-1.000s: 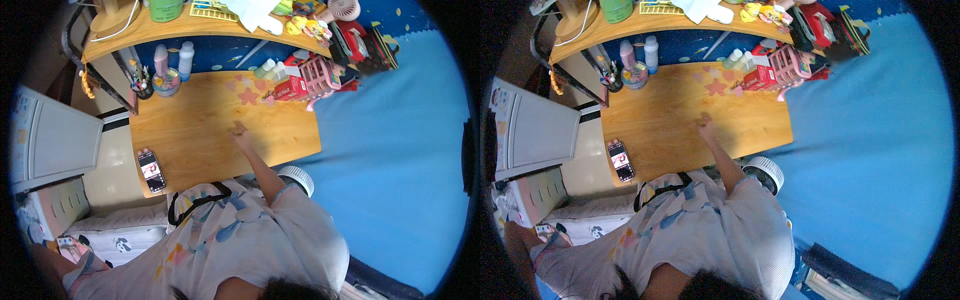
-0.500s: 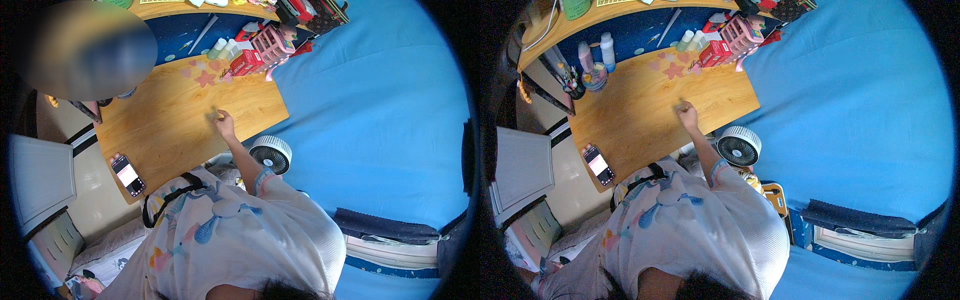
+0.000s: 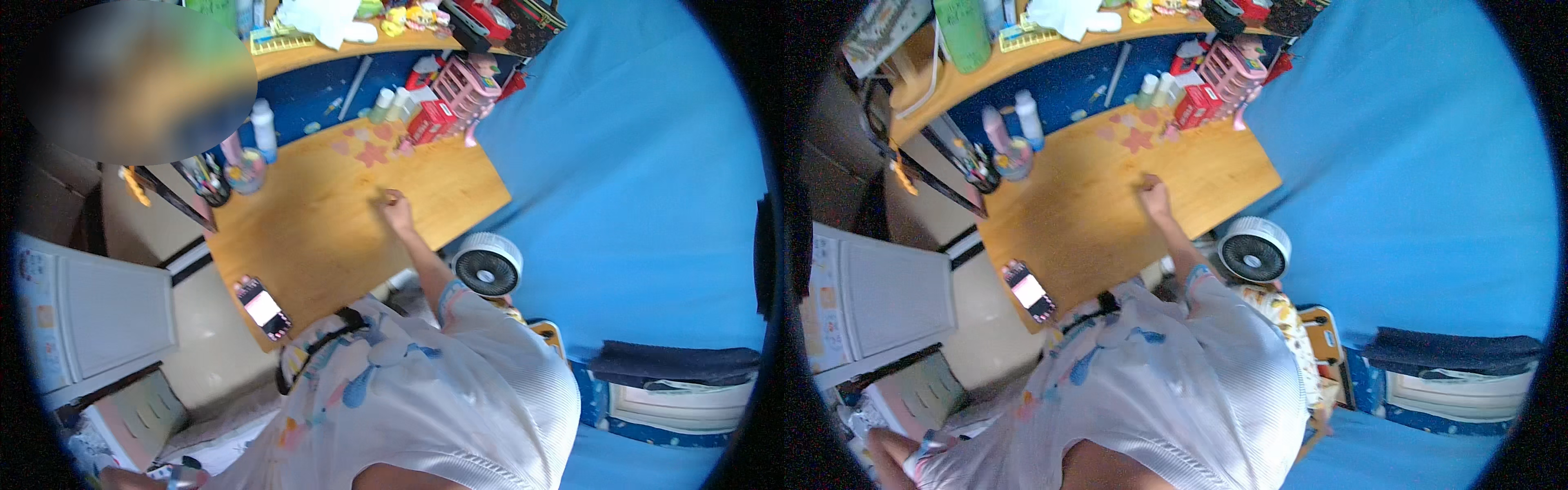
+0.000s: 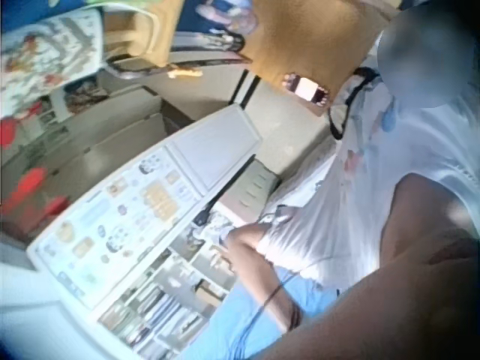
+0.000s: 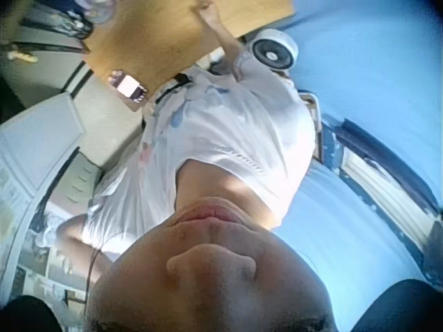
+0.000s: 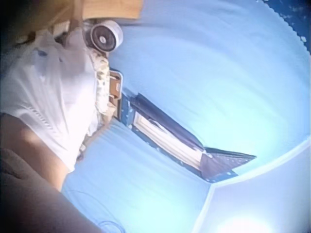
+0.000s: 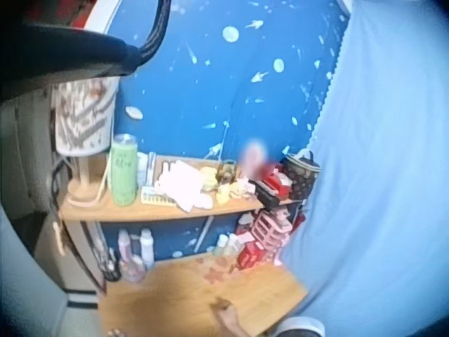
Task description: The person cleans a wooden desk surface using a white wipe and a spray bottle. They move various items like a phone, bottles, and a pen holder to wipe underneath them, then return the items to the desk.
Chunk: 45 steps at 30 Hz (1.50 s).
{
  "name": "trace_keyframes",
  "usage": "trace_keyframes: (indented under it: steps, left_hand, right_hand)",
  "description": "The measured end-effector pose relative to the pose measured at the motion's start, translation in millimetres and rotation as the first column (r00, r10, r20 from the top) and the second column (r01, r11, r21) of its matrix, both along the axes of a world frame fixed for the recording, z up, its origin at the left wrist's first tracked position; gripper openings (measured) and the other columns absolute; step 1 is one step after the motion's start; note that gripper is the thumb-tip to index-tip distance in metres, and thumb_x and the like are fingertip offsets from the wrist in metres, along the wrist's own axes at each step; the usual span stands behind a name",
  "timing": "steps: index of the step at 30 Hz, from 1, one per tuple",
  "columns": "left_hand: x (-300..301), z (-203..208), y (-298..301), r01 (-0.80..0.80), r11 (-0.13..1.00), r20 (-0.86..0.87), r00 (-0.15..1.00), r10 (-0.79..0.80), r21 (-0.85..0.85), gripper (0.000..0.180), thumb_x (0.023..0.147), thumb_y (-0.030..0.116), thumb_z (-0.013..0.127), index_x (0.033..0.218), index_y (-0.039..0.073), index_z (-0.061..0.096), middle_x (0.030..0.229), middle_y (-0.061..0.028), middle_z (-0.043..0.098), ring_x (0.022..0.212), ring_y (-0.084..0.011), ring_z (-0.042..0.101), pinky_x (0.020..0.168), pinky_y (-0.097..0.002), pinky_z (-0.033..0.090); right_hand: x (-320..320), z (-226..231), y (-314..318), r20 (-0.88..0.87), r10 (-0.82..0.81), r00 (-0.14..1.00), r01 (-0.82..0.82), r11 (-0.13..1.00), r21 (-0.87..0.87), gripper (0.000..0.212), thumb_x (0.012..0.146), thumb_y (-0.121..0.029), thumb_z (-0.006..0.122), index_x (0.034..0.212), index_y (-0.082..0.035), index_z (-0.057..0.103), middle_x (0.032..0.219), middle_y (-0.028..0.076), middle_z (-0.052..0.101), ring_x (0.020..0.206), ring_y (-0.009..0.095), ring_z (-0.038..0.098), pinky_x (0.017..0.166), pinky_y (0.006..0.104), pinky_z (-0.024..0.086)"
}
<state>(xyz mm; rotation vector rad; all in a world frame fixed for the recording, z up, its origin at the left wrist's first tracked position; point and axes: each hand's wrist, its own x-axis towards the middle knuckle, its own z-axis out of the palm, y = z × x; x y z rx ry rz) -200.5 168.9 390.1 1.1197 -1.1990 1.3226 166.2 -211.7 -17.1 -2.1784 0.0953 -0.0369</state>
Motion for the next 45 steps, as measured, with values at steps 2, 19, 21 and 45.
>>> trace_keyframes:
  steps: [2,19,21,45]
  left_hand:
    - [-8,1,13,0.150,0.989,-0.094,0.984,-0.149,0.000,0.076,0.074,0.026,0.077,0.136,0.013,0.034,0.132,-0.0209,0.043,0.119,-0.0349,0.046,0.097,-0.0541,0.038]
    - [89,-158,20,0.359,0.715,-0.495,0.535,-0.685,-0.600,0.102,0.068,0.031,0.085,0.149,0.017,0.024,0.145,-0.0212,0.035,0.129,-0.0364,0.039,0.103,-0.0595,0.032]
    - [119,-183,6,0.315,0.655,-0.526,0.407,-0.747,-0.687,0.106,0.068,0.025,0.085,0.151,0.015,0.019,0.146,-0.0213,0.034,0.132,-0.0372,0.037,0.105,-0.0578,0.031]
    - [52,-179,-1,-0.012,0.707,-0.640,0.436,-0.633,-0.707,0.099,0.072,0.034,0.080,0.150,0.013,0.023,0.140,-0.0189,0.042,0.119,-0.0335,0.046,0.102,-0.0537,0.035]
  right_hand:
    - [29,18,12,-0.038,-0.028,0.999,0.030,0.998,0.050,0.037,0.071,-0.013,0.072,0.107,-0.004,0.065,0.079,0.016,0.067,0.071,0.024,0.065,0.067,0.0355,0.052]
    - [320,-39,24,0.182,-0.216,0.959,0.204,0.976,0.082,0.076,0.046,-0.023,0.089,0.108,0.000,0.052,0.101,0.017,0.064,0.096,0.033,0.063,0.084,0.0418,0.050]
    - [360,-56,-4,0.228,-0.172,0.958,0.164,0.985,0.051,0.080,0.044,-0.025,0.092,0.109,-0.001,0.052,0.106,0.017,0.063,0.099,0.034,0.061,0.085,0.0413,0.049]
    - [195,-34,245,-0.116,0.225,0.968,-0.239,0.962,-0.132,0.106,0.052,-0.041,0.088,0.135,-0.003,0.033,0.130,0.021,0.046,0.119,0.040,0.047,0.103,0.0490,0.035]
